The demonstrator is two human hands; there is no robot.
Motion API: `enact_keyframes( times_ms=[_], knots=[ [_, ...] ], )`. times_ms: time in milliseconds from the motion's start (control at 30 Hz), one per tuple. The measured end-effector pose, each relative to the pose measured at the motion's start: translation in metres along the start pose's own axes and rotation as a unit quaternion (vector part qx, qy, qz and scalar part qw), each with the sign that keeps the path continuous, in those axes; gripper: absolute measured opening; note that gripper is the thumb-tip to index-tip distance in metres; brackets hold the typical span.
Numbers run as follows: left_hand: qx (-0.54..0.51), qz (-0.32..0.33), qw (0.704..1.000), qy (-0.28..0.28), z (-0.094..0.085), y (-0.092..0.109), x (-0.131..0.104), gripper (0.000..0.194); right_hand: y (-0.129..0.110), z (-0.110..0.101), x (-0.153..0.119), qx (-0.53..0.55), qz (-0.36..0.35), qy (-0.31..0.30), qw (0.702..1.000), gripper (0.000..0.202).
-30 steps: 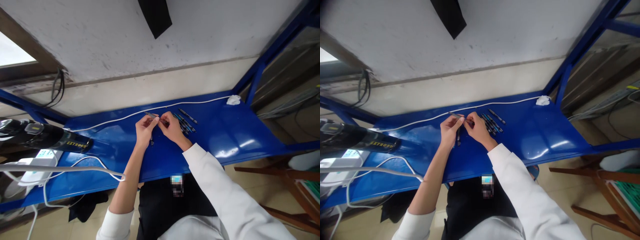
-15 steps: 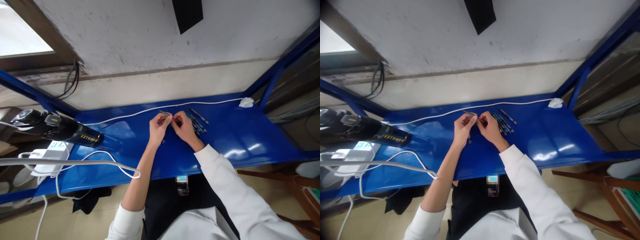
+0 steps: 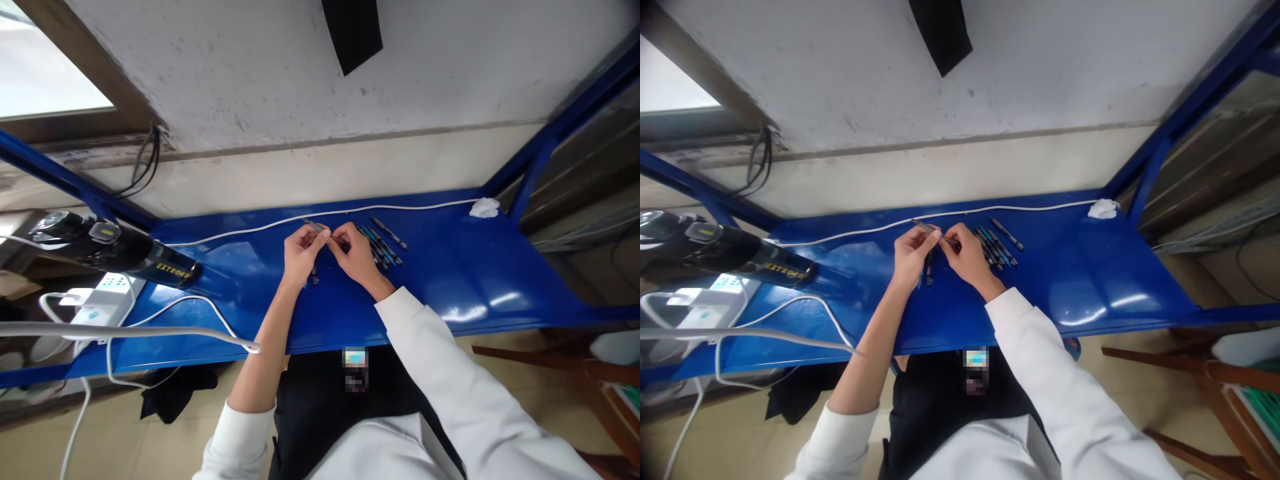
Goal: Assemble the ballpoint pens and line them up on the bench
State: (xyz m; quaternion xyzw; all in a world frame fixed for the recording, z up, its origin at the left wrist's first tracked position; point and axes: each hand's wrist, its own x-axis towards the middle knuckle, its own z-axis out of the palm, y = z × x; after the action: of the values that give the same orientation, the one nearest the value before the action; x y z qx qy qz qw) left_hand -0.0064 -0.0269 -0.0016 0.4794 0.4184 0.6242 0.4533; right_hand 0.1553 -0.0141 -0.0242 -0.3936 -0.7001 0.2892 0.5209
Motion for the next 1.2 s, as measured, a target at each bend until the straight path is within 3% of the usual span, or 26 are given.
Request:
enact_keyframes(
  times_ms=[267,667,967,1133,1200],
  knots=[
    [0.012,0.019,1.000,0.014,0.0033,0.0031,-0.0020,0.034,0.0021,0.0042,0.0001,0.014,-0.015,0.006,1.000,0.022],
    [-0.054,0.005,0.998,0.011,-0.0012,-0.0025,0.0008,0.025,-0.0006,0.0041,0.0023,-0.017,-0.064,-0.011,0.998,0.033],
    [-0.043,0.002,0.999,0.021,0.0029,0.0013,0.0000,0.025,0.0043,0.0033,0.0045,-0.033,-0.062,-0.019,0.997,0.037],
    [-0.033,0.000,0.999,0.020,0.0027,0.0029,-0.0002,0.025,0.0008,0.0021,0.0024,-0.033,-0.028,-0.084,0.996,0.038],
    [-0.039,-0.002,0.999,0.017,0.0027,0.0036,-0.0005,0.026,-0.0008,0.0026,0.0013,-0.035,-0.021,-0.076,0.996,0.033]
  ],
)
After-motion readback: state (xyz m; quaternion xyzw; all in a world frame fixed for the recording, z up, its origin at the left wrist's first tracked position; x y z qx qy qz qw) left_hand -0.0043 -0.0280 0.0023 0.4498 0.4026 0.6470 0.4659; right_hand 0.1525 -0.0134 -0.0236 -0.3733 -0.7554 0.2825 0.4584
